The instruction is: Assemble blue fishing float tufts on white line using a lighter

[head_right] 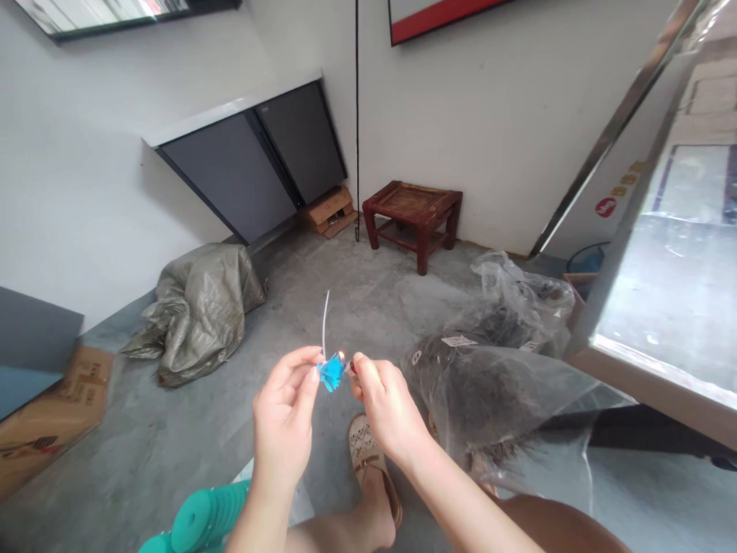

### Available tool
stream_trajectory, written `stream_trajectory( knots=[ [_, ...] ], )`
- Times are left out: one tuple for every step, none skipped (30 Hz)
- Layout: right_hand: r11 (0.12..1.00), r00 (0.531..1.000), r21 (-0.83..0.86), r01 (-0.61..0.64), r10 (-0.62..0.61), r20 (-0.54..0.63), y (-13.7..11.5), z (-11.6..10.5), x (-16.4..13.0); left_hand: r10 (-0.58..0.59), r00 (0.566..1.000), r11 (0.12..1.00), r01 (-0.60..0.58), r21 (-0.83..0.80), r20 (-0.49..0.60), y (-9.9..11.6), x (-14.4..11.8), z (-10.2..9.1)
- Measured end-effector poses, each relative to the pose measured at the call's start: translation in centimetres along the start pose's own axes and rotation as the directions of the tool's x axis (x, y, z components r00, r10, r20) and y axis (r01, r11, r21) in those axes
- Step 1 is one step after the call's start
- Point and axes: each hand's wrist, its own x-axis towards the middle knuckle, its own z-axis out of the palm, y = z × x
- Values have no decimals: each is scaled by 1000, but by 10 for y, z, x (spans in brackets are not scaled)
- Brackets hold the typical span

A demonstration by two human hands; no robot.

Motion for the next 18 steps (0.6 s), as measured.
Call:
stream_trajectory(
  knots=[
    [1000,1000,-1,-1,1,-4,0,0,0,13,1000,1000,-14,17,7,0,0,0],
    [1000,1000,-7,-7,7,-11,0,-1,0,26,1000,999,-26,32,11,0,0,0],
    [1000,1000,-18,-17,17,-15,0,-1,0,33,999,999,-33,43,11,0,0,0],
    [999,1000,-34,-28,28,-12,0,-2,1,35,999,998,-36,48,11,0,0,0],
    [998,999,-43,-36,35,-13,0,-3,1,35,999,998,-35,47,10,0,0,0],
    [998,999,-45,-40,40,-14,-1,-4,2,33,999,998,-34,43,8,1,0,0],
    [999,999,-35,-41,41,-7,-2,-4,2,31,999,999,-32,38,7,1,0,0],
    [999,999,-16,-36,36,0,-3,-5,2,28,1000,999,-28,32,7,1,0,0],
    [1000,1000,2,-28,28,9,-4,-5,1,24,1000,999,-24,26,9,1,0,0],
    [1000,1000,16,-17,16,18,-6,-5,1,20,1000,1000,-20,18,10,1,0,0],
    [999,1000,33,-9,8,21,-7,-5,1,13,1000,1000,-13,9,8,1,0,1],
    [998,1000,58,-20,19,17,-8,-6,1,0,1000,1000,0,-5,5,1,1,1],
    [994,999,99,-51,51,6,-10,-7,1,-18,1000,1000,18,-25,0,2,1,1],
    [982,995,160,-97,98,0,-11,-9,2,-42,999,998,41,-52,-1,3,2,2],
    [959,989,241,-147,148,11,-12,-11,4,-69,998,994,69,-87,3,4,2,2],
    [924,981,330,-194,192,40,-13,-13,5,-98,995,987,99,-130,18,5,3,3],
    [881,972,411,-235,219,87,-13,-15,6,-124,991,976,130,-176,42,7,3,3],
    [838,965,477,-263,223,140,-14,-16,7,-147,986,961,160,-224,74,8,4,3]
  ],
)
